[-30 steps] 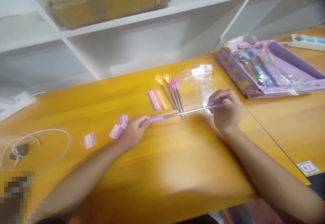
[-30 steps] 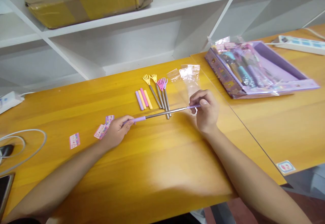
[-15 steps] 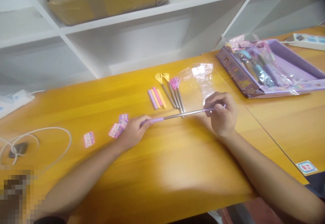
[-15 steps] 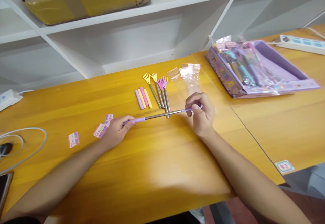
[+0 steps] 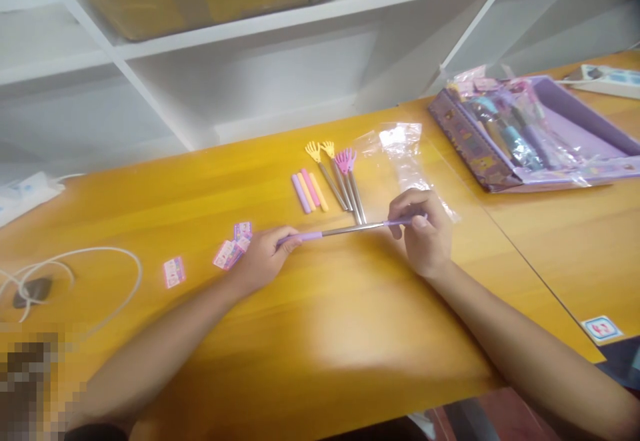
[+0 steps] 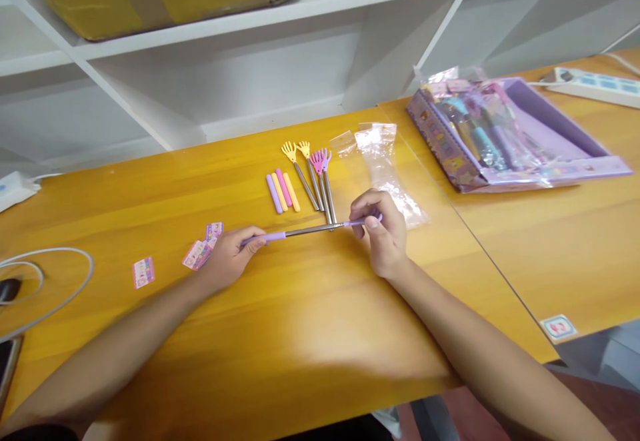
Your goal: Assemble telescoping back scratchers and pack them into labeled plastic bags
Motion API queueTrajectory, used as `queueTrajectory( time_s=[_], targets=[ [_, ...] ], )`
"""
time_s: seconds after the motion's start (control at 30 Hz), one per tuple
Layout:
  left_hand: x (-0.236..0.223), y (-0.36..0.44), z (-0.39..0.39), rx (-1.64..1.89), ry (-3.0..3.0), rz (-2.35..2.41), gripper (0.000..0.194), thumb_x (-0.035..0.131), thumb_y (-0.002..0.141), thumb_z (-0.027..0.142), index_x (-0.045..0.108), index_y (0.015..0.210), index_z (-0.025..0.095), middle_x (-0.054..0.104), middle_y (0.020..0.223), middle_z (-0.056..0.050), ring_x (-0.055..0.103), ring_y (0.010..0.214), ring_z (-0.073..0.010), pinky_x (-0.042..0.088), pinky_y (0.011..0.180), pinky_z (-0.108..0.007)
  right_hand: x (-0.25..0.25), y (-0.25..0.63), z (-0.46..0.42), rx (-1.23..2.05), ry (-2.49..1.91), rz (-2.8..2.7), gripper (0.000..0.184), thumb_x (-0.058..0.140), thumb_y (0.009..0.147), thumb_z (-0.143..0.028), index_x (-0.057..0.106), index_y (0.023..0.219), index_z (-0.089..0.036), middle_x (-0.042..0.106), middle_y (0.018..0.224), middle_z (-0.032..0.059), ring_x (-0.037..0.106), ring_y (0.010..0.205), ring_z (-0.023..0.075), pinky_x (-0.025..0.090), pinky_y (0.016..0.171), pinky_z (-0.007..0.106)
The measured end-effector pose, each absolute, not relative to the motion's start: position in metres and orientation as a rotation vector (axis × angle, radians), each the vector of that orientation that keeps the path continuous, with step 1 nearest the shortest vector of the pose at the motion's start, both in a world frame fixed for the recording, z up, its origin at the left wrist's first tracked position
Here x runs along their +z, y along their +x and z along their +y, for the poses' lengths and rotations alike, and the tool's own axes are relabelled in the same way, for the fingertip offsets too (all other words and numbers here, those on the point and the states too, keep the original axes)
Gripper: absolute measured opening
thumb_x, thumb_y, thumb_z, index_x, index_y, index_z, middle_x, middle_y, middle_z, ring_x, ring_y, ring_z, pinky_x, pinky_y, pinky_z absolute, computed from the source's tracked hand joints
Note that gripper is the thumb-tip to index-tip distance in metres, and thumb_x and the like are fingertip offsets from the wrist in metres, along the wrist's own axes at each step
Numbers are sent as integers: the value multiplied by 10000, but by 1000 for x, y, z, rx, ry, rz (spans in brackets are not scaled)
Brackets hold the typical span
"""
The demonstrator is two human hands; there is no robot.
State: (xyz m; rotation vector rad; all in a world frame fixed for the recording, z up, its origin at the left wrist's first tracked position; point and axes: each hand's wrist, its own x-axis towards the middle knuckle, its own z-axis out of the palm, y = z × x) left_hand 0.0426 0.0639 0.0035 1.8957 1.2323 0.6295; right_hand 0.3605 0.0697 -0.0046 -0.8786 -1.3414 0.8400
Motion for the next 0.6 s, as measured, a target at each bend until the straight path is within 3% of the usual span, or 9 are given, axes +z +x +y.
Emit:
queueTrajectory(
  time_s=[0.2,0.4,0.6],
  targets=[
    [2,43,63,627,1907,1222,332,554,1089,468,743,1024,202,713,856,7,621,771,-164,435,718,-281,-8,351,63,887,-872,-1339,375,646,994,-605,637,1034,-232,576,840,13,493,530,113,379,481,290],
    [1,45,62,665,1912,1210,304,578,1084,430,729,971,192,699,822,9,590,727,-151,425,695,-275,-6,340,56,863,-820,-1313,383,647,1001,-566,549,876,-218,515,839,-1,445,476,75,329,432,286],
    [0,44,60,696,1931,1166,305,581,1087,416,721,935,191,667,788,16,565,705,-139,408,679,-266,-9,334,51,897,-803,-1325,370,629,1020,-538,523,861,-220,502,836,-2,411,457,69,290,389,273]
  ],
)
